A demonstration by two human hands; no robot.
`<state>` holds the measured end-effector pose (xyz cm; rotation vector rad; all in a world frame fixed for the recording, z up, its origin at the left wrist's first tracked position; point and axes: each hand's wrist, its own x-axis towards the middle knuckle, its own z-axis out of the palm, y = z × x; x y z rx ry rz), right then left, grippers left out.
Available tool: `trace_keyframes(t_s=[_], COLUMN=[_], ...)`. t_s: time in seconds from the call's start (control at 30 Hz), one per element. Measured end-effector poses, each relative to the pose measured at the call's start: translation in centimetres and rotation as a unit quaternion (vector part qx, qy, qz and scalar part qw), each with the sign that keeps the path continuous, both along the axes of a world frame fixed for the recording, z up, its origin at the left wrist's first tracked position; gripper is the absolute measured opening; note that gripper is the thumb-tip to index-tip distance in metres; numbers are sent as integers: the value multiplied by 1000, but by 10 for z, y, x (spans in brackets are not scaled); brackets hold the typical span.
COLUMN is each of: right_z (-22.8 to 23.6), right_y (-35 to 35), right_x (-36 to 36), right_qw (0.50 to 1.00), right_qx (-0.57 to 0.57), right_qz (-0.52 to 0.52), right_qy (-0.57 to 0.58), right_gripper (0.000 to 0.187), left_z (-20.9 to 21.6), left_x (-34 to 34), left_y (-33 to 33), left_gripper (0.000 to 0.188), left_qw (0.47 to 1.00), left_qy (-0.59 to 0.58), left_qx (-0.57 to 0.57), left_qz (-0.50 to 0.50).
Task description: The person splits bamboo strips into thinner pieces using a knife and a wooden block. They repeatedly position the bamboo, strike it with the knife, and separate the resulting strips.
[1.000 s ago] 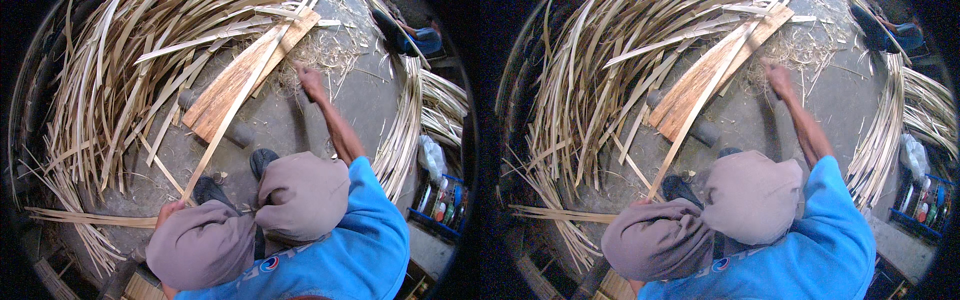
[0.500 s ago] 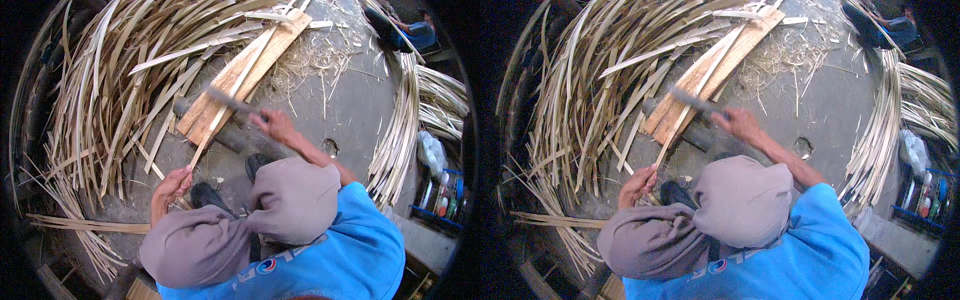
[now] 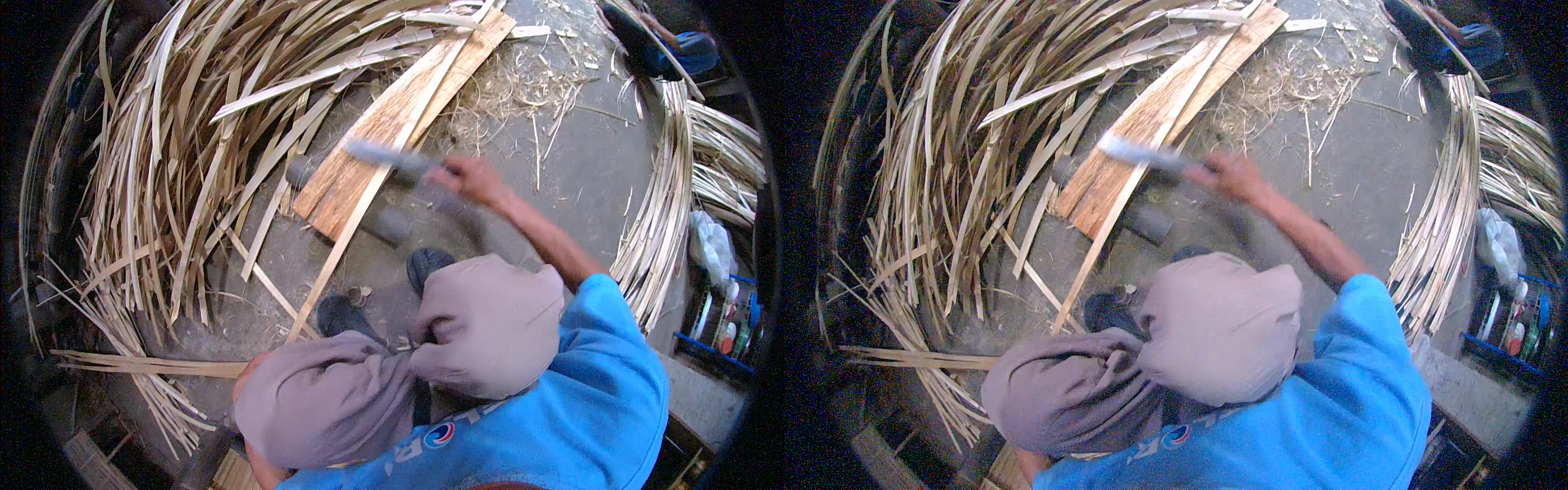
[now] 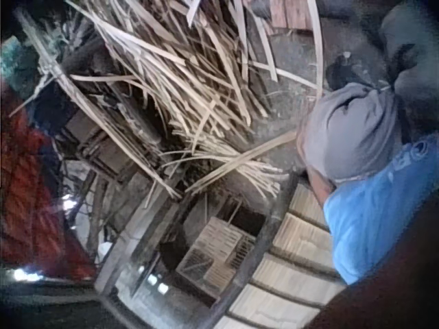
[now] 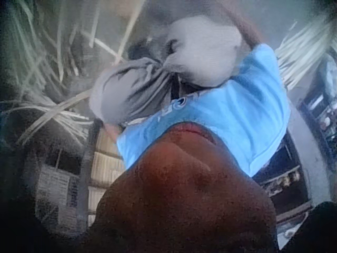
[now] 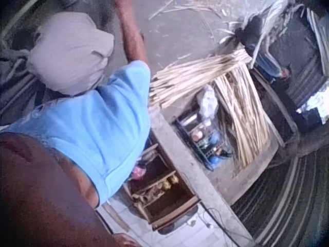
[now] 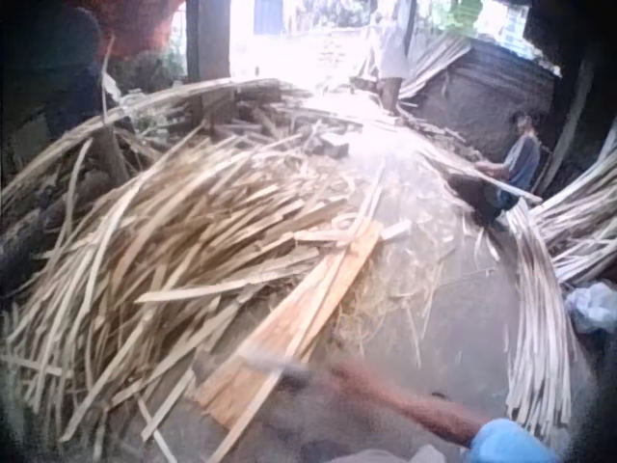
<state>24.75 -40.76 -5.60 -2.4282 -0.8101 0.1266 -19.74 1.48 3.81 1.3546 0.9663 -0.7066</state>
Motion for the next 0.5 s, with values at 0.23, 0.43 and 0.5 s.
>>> trace_keyframes(t_s=[0.23, 0.43, 0.5], right_z=[26, 58, 70], right_y=[-37, 78, 86], right_x=[108, -87, -110], right_qw=[956, 990, 979], right_qx=[1, -35, -98], right_qz=[-286, 62, 140], right_qy=[65, 124, 110], right_gripper=[73, 55, 59], left_z=[10, -43, -54], left_x=[2, 134, 138], left_y=[-7, -80, -88], left_gripper=[39, 40, 42], left_qw=[965, 851, 745], left_qy=[-195, -281, -290], left_qx=[175, 422, 566], left_qz=[-28, -137, -200])
